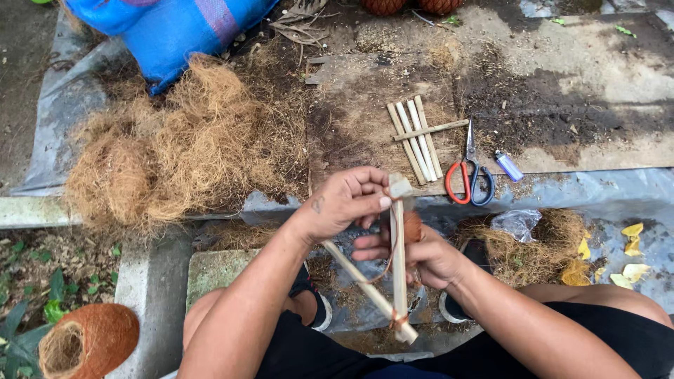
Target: The person sits on outdoor steps assembling a small tripod stand from wooden dowels. They align the legs, tie the joints with twine from a spool, cut the twine with scissors, and use a lighter to seal the twine ends while continuing to bind the joints.
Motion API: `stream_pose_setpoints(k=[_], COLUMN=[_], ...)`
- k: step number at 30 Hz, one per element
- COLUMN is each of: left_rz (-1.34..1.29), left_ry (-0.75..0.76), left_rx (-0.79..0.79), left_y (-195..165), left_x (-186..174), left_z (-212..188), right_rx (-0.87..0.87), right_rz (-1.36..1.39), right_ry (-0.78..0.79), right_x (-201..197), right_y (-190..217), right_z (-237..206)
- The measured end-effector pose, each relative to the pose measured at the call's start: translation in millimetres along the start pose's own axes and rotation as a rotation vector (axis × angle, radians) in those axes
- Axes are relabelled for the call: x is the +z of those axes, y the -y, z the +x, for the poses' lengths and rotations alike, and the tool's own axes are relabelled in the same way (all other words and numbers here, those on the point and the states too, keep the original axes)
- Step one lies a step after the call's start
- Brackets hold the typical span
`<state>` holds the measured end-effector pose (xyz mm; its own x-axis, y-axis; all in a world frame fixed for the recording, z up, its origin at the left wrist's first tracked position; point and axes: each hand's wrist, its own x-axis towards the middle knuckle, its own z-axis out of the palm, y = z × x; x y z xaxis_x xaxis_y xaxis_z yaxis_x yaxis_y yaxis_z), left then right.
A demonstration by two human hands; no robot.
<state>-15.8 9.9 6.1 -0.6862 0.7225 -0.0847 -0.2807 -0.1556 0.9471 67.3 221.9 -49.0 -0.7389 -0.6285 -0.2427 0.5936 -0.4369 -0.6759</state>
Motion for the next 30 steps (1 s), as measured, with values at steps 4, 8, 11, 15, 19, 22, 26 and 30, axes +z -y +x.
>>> stream_pose_setpoints(k=[4, 8, 11, 15, 19, 22, 26, 30], left_rz=[-0.149, -0.236, -0.253, -0.224, -0.018, -0.004, 0.076, 0.051], left_ry=[-0.058, -0.092, -0.091, -0.038, 0.063, 0.020, 0.009, 0.046], left_rx=[0.061, 0.136, 0.144, 0.104, 0.057, -0.037, -0.072, -0.090], left_y=[-6, -11, -12, -15, -14, -10, -10, -10], left_x=[-14, -24, -26, -25, -17, -6, -3, 1], left_z=[-4, -9, -11, -16, -22, -22, -24, -23], right_rx=[0.078, 0.315, 0.315, -0.090, -0.575, -0.661, -0.750, -0.727], right_rz=[-0.019, 0.021, -0.107, -0.118, 0.071, 0.234, 0.357, 0.186], right_ry=[0.003, 0.187, 0.210, -0.289, -0.650, -0.630, -0.447, -0.154], right_x=[-12, -44, -75, -111, -122, -118, -106, -80], right_y=[-4, -35, -40, 11, 73, 96, 106, 123], right_z=[-2, -13, -18, -12, -17, -32, -51, -75])
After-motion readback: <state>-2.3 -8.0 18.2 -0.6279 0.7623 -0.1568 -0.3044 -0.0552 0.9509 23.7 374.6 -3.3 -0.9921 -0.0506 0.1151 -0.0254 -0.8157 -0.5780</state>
